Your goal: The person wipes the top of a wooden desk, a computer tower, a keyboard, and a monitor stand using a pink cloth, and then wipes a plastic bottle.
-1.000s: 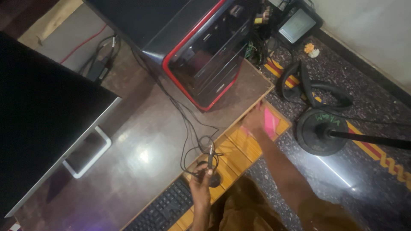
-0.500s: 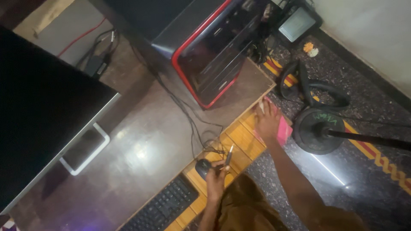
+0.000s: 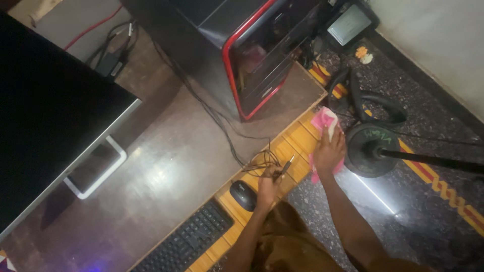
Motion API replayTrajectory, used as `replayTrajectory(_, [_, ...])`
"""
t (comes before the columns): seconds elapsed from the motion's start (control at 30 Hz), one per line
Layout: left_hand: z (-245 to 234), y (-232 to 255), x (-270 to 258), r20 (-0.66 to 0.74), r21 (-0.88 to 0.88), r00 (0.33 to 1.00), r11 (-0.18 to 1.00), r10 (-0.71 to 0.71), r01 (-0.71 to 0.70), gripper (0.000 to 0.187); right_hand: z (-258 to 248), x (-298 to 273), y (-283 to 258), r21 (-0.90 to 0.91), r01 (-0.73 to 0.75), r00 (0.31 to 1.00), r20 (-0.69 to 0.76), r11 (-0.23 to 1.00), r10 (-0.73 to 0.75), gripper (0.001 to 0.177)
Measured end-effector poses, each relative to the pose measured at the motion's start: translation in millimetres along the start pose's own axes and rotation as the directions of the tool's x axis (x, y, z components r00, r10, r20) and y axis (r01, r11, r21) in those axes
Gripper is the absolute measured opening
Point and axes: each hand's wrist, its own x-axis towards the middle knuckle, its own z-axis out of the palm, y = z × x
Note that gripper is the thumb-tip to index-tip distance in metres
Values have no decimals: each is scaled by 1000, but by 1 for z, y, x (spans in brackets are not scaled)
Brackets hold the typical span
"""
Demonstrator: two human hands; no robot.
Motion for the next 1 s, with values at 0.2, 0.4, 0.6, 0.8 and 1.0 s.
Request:
replayTrajectory(0.2, [46, -45, 17, 242, -928, 801, 111, -548, 356, 14, -3, -22, 6, 77, -55, 998, 0, 995, 55, 59])
replayTrajectory(0.4, [39, -18, 15, -249, -13, 943, 974, -222, 226, 19, -28, -33, 10, 123, 106, 988, 101, 987, -119, 61])
replayTrajectory(0.6, [19, 16, 9, -185, 26, 966, 982, -181, 190, 23, -22, -5, 5, -49, 55, 976, 215, 997, -43, 61])
replayTrajectory(0.8, [11, 25, -10, -123, -22, 966, 973, -229, 228, 34, -9, 6, 16, -69, 112, 984, 147, 991, -101, 57])
replayTrajectory(1.0, [10, 11, -36, -160, -243, 874, 876, -459, 416, 65, -18, -5, 26, -48, 198, 970, 151, 979, -189, 54])
